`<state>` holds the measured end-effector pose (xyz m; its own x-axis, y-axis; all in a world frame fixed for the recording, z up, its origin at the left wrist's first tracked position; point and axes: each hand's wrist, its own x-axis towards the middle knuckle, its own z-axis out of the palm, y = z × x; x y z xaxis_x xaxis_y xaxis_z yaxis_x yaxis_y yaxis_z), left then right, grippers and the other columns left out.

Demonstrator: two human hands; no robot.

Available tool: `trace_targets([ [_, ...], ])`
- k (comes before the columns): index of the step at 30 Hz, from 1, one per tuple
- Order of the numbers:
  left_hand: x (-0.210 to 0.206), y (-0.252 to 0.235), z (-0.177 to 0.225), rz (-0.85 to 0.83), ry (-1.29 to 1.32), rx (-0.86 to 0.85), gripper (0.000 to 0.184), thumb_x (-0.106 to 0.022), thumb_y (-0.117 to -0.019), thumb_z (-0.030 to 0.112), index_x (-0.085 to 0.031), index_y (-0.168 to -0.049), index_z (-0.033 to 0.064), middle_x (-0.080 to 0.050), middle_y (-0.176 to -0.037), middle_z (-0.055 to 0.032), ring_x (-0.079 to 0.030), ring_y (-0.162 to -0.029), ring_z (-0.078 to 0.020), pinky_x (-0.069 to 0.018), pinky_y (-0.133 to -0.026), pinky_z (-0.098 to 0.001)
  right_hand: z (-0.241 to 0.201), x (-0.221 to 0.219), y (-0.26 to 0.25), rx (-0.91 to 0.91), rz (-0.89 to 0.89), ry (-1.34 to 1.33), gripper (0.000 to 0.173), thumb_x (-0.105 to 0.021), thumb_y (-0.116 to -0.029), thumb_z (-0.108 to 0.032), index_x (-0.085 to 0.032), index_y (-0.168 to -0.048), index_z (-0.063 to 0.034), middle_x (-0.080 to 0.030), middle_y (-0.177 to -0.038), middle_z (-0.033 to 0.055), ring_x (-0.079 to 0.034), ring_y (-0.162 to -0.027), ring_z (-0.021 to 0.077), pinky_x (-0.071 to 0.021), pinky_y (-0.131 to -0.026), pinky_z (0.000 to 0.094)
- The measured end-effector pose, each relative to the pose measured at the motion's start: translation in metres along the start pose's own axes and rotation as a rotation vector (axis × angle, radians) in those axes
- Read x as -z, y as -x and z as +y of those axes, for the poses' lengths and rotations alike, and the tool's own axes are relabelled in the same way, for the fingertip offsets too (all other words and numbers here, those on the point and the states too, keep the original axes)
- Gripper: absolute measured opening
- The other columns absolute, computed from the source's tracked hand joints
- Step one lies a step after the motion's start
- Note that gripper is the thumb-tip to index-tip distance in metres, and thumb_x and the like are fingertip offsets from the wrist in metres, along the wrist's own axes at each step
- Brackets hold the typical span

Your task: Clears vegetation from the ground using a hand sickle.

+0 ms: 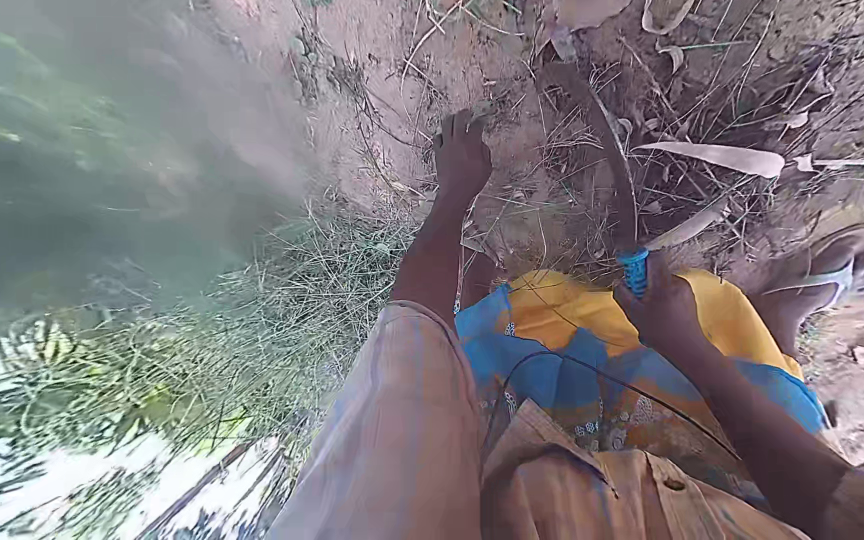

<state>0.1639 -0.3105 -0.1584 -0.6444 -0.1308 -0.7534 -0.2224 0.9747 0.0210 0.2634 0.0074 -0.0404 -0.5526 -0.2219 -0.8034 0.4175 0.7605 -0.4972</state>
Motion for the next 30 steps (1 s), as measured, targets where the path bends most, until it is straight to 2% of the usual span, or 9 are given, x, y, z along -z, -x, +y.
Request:
trace_targets([
  [3,0.004,-0.036,-0.018,-0.210,-0.141,0.017,0.059,-0.054,-0.1029,0.018,-0.038,-0.160,0.0114,-0.019,-0.170,-0.0218,-0.008,-0.158,-0.0481,-0.0088,-0.117,-0.0786,0.008,-0.012,0.007,-0.014,0.030,-0.012,0.042,-0.063,-0.0958,-0.015,-0.056,-0.126,0.0138,-0.067,-0.087,0.0296,-0.067,-0.079,0.0459,-0.0510,-0.071,0.0608],
  [6,0.007,-0.029,-0.038,-0.274,-0.131,0.246,0.054,-0.055,-0.1011,0.011,-0.042,-0.151,-0.0069,-0.038,-0.154,-0.0377,-0.031,-0.145,-0.0592,-0.0280,-0.109,-0.0797,0.019,-0.011,0.006,-0.020,0.004,0.049,0.041,-0.062,-0.0971,-0.017,-0.056,-0.124,0.0132,-0.067,-0.086,0.0292,-0.068,-0.079,0.0457,-0.0509,-0.071,0.0602],
  [9,0.007,0.002,-0.058,-0.361,-0.089,0.318,0.036,-0.048,-0.1052,0.012,-0.056,-0.133,-0.0094,-0.057,-0.136,-0.0370,-0.053,-0.131,-0.0555,-0.0431,-0.100,-0.0737,0.002,-0.016,-0.010,0.011,-0.071,0.038,0.042,-0.065,-0.0966,-0.015,-0.054,-0.127,0.0123,-0.064,-0.082,0.0282,-0.065,-0.075,0.0469,-0.0492,-0.067,0.0629],
  [12,0.002,0.014,-0.059,-0.317,0.013,0.333,0.037,-0.043,-0.1077,0.014,-0.055,-0.137,-0.0051,-0.059,-0.134,-0.0345,-0.056,-0.129,-0.0523,-0.0437,-0.101,-0.0718,-0.043,-0.029,-0.052,0.106,-0.128,0.058,0.040,-0.065,-0.0981,-0.016,-0.051,-0.127,0.0083,-0.065,-0.086,0.0274,-0.068,-0.078,0.0473,-0.0513,-0.066,0.0634],
  [15,-0.008,0.017,-0.062,-0.269,0.096,0.366,0.036,-0.041,-0.1073,0.013,-0.057,-0.133,-0.0058,-0.060,-0.133,-0.0336,-0.057,-0.128,-0.0503,-0.0443,-0.102,-0.0696,-0.080,-0.047,-0.099,0.086,-0.286,0.188,0.052,-0.061,-0.1006,-0.017,-0.044,-0.145,0.0044,-0.067,-0.110,0.0298,-0.067,-0.105,0.0486,-0.0508,-0.086,0.0640],
  [20,-0.019,0.063,-0.074,-0.316,0.105,0.321,0.032,-0.046,-0.1077,0.013,-0.061,-0.125,-0.0082,-0.063,-0.126,-0.0346,-0.058,-0.125,-0.0525,-0.0436,-0.101,-0.0703,0.014,-0.040,-0.028,-0.122,-0.469,0.401,0.046,-0.057,-0.1026,-0.018,-0.046,-0.140,0.0063,-0.067,-0.113,0.0324,-0.067,-0.106,0.0504,-0.0500,-0.087,0.0639],
  [24,-0.049,0.137,-0.097,-0.471,-0.051,0.310,0.034,-0.057,-0.1025,0.013,-0.063,-0.130,-0.0063,-0.053,-0.141,-0.0361,-0.045,-0.136,-0.0566,-0.0346,-0.106,-0.0764,0.068,0.003,0.080,-0.290,-0.528,0.350,0.044,-0.061,-0.1006,-0.016,-0.051,-0.135,0.0095,-0.067,-0.105,0.0335,-0.068,-0.099,0.0522,-0.0501,-0.084,0.0644],
  [27,-0.034,0.134,-0.070,-0.160,0.044,0.316,0.061,-0.065,-0.0962,0.017,-0.046,-0.150,-0.0030,-0.022,-0.165,-0.0330,-0.013,-0.153,-0.0557,-0.0147,-0.112,-0.0816,0.072,0.023,0.085,-0.084,-0.229,0.256,0.038,-0.066,-0.0939,-0.012,-0.058,-0.119,0.0156,-0.067,-0.087,0.0331,-0.068,-0.080,0.0532,-0.0506,-0.068,0.0649],
  [30,-0.016,0.076,0.005,0.055,0.106,0.123,0.081,-0.070,-0.0873,0.012,-0.034,-0.160,0.0081,-0.015,-0.171,-0.0219,-0.007,-0.158,-0.0473,-0.0105,-0.115,-0.0768,0.064,0.038,0.057,0.075,0.067,0.182,0.037,-0.062,-0.0921,-0.014,-0.060,-0.114,0.0160,-0.067,-0.080,0.0296,-0.068,-0.069,0.0473,-0.0516,-0.060,0.0590],
])
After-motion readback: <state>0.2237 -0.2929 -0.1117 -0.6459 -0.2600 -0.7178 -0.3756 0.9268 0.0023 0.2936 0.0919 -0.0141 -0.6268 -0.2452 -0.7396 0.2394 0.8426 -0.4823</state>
